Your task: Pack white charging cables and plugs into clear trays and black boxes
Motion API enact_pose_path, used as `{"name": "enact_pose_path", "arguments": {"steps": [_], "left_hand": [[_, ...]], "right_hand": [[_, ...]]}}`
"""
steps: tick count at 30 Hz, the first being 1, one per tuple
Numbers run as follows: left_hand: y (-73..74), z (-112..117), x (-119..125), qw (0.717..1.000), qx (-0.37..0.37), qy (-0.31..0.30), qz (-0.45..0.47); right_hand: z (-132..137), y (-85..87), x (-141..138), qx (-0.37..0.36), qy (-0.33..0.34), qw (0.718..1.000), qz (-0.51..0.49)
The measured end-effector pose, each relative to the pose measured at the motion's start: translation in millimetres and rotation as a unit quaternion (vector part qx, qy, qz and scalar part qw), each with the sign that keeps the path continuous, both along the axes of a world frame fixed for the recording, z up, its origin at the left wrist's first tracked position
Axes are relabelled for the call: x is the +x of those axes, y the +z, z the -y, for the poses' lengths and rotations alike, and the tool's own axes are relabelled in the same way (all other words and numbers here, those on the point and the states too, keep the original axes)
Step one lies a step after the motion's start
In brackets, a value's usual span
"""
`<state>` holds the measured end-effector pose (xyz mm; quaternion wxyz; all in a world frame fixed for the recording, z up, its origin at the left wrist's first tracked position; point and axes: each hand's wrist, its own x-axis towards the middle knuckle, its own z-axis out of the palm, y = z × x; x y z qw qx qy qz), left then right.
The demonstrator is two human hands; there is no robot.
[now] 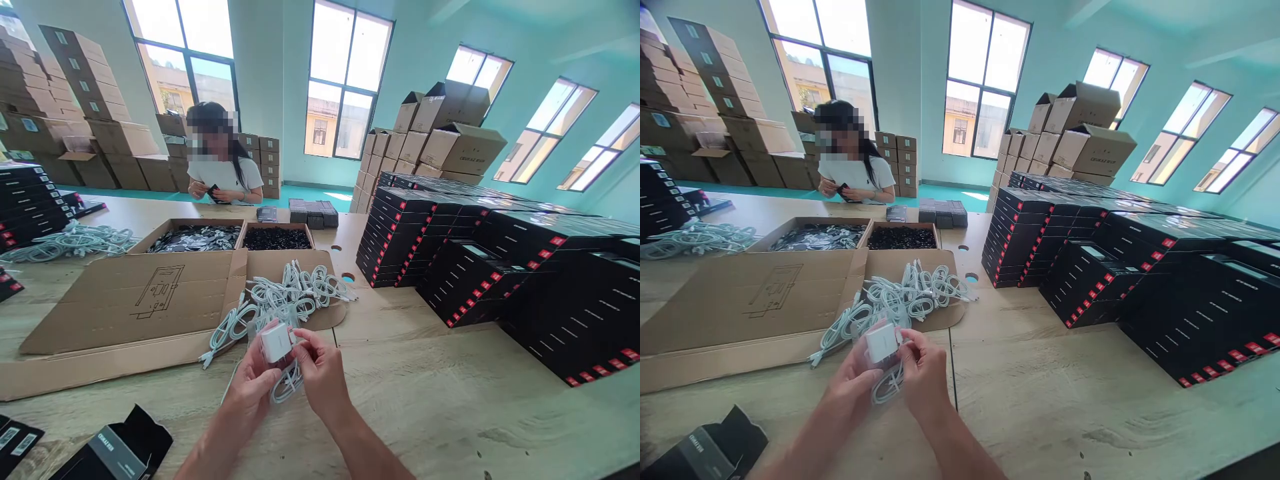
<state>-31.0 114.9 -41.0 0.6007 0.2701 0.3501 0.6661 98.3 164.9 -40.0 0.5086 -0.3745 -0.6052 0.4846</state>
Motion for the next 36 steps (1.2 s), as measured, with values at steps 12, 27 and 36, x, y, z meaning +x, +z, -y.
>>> {"name": "enact_pose_path", "arguments": {"steps": [12, 27, 36], "left_hand": [[-6.7, -2, 1, 0.999, -0.007, 0.017, 0.029], [-11.3, -2, 3, 1.0, -0.004, -0.002, 0.019], [1.4, 3, 3, 0.998, -0.025, 0.016, 0.05]], "right_hand": [[-10, -4.3, 0, -0.091, 0.015, 0.992, -0.09], [-14, -9.0, 1, 0.248, -0.069, 0.948, 0.187], [-11, -6.6, 2, 0.319, -0.086, 0.899, 0.288]]}}
